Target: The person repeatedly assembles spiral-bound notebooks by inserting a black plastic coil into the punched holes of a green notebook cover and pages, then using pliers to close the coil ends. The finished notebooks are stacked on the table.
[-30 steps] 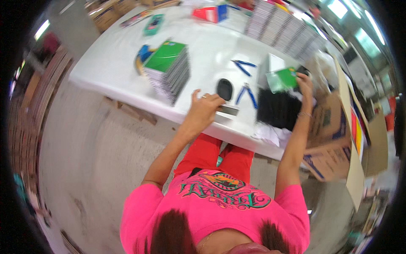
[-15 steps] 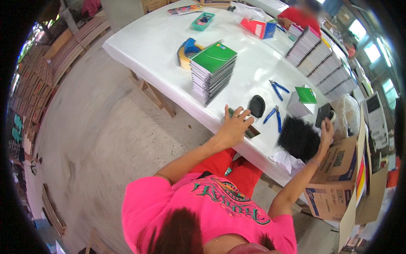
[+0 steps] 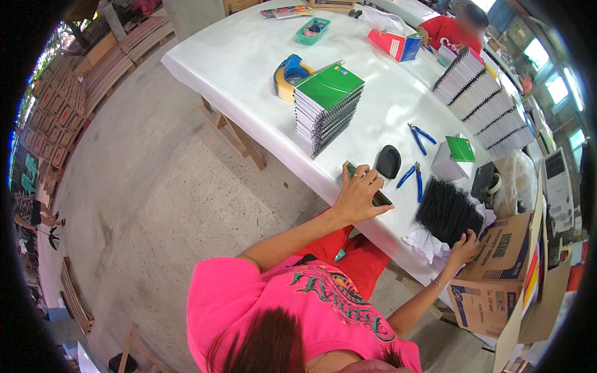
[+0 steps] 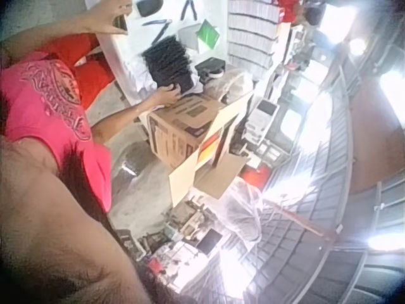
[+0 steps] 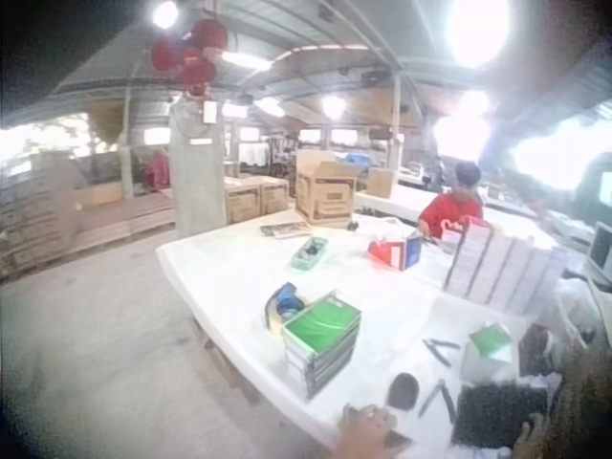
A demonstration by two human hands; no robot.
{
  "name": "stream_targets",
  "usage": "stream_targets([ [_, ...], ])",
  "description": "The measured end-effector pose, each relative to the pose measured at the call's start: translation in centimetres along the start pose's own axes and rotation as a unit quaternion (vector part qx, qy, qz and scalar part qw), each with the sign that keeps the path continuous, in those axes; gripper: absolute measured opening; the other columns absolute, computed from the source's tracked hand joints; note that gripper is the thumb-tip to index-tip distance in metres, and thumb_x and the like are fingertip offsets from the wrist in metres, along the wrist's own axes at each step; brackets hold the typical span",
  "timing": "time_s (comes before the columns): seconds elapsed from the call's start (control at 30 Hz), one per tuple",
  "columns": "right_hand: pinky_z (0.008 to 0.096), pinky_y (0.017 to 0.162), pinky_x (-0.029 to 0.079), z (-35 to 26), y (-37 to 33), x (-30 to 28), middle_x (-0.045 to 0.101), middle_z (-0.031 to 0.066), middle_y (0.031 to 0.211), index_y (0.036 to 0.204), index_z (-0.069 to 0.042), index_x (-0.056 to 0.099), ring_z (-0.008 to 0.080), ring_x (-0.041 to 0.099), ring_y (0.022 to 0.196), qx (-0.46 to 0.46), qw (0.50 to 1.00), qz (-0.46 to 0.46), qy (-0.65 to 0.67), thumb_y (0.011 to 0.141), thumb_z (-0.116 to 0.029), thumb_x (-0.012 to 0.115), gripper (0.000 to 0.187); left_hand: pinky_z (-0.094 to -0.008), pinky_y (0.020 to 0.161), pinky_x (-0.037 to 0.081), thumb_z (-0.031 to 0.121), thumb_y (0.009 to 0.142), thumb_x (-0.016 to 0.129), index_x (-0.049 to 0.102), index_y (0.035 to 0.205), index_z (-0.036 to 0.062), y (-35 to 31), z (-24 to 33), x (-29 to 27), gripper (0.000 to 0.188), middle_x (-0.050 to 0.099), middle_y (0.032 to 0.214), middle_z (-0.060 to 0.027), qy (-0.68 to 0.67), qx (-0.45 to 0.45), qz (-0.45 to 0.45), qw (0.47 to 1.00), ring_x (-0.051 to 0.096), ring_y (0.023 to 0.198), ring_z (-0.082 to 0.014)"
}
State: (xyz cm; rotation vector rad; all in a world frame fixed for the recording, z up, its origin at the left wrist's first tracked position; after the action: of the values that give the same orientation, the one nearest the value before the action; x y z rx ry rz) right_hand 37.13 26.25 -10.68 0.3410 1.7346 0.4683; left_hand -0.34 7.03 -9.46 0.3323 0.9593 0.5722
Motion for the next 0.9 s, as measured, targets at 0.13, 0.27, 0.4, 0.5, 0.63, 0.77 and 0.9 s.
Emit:
stream_targets([
  [0.13, 0.0491, 0.089, 0.043, -1.0, 0.1, -0.3, 0.06, 0.0175, 0.116, 0.112, -0.007, 0.063, 0.0384, 0.055, 0.104, 0.018, 1.0, 0.01, -0.014, 0.093, -0.02, 0.061, 0.022, -0.0707, 0.097, 0.027, 0.049, 0.068, 0.08, 0.061, 0.087, 0.0115, 0.2, 0.7, -0.7, 0.046, 0.053, 0.102, -0.0062, 0.013, 0.026, 0.051, 0.998, 0.046, 0.112, -0.0295],
  [0.27, 0.0486, 0.087, 0.043, -0.2, -0.2, -0.6, 0.063, 0.0187, 0.105, 0.108, -0.003, 0.062, 0.0383, 0.057, 0.102, -0.005, 1.0, 0.006, -0.008, 0.094, -0.021, 0.061, 0.023, -0.07, 0.098, 0.025, 0.047, 0.066, 0.081, 0.061, 0.086, 0.0136, 0.2, 0.6, -0.5, 0.044, 0.053, 0.1, -0.005, 0.002, 0.019, 0.06, 0.998, 0.046, 0.111, -0.0288],
  [0.4, 0.0489, 0.084, 0.044, 0.4, -0.5, -1.6, 0.066, 0.019, 0.101, 0.107, -0.001, 0.061, 0.0385, 0.06, 0.099, 0.028, 0.999, 0.005, 0.043, 0.096, -0.023, 0.059, 0.024, -0.07, 0.098, 0.025, 0.048, 0.066, 0.08, 0.062, 0.086, 0.0146, 0.0, 0.6, -0.2, 0.043, 0.054, 0.1, -0.0053, 0.012, 0.019, 0.055, 0.998, 0.047, 0.111, -0.0294],
  [0.5, 0.0448, 0.084, 0.047, 0.7, -0.5, -3.2, 0.067, 0.0201, 0.105, 0.108, 0.0, 0.062, 0.0369, 0.063, 0.093, 0.03, 0.984, 0.096, 0.146, 0.098, -0.023, 0.057, 0.025, -0.0702, 0.098, 0.025, 0.05, 0.067, 0.079, 0.063, 0.087, 0.0144, 0.4, 0.7, 0.1, 0.045, 0.056, 0.101, -0.0061, 0.021, 0.027, 0.054, 0.998, 0.048, 0.112, -0.0309],
  [0.63, 0.0334, 0.084, 0.05, -1.3, 0.6, -4.6, 0.068, 0.0137, 0.106, 0.112, 0.0, 0.065, 0.0221, 0.064, 0.092, 0.058, 0.938, 0.073, 0.334, 0.097, -0.02, 0.06, 0.025, -0.077, 0.1, 0.02, 0.053, 0.071, 0.075, 0.066, 0.095, 0.0116, 0.1, -0.3, 0.5, 0.049, 0.058, 0.108, -0.0077, 0.038, 0.006, 0.031, 0.999, 0.047, 0.117, -0.0334],
  [0.77, 0.0235, 0.069, 0.048, -5.5, -0.5, -6.4, 0.067, 0.0041, 0.092, 0.109, -0.002, 0.07, 0.0108, 0.06, 0.078, 0.086, 0.82, -0.009, 0.566, 0.09, -0.012, 0.071, 0.021, -0.0752, 0.098, 0.025, 0.048, 0.069, 0.08, 0.064, 0.09, 0.0129, 0.5, 0.5, 0.2, 0.044, 0.055, 0.101, -0.0049, 0.032, 0.016, 0.034, 0.999, 0.047, 0.113, -0.0303],
  [0.9, 0.0186, 0.054, 0.036, -9.6, -2.8, -5.9, 0.061, -0.0018, 0.077, 0.096, -0.006, 0.069, 0.0041, 0.048, 0.061, 0.111, 0.722, -0.112, 0.673, 0.088, -0.009, 0.074, 0.011, -0.0756, 0.096, 0.027, 0.045, 0.069, 0.082, 0.063, 0.089, 0.0134, 0.5, 0.7, 0.1, 0.042, 0.054, 0.101, -0.0033, 0.046, 0.022, 0.029, 0.998, 0.047, 0.114, -0.0308],
])
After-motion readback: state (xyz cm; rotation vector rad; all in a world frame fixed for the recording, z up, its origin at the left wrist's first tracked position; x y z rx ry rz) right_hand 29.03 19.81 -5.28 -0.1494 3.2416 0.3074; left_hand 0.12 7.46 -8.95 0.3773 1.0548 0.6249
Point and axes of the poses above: each hand's wrist, its own y-axis towards the middle knuckle, its own x-axis out of the palm, z = x × y, the point moved 10 cm from there along y, towards the middle knuckle
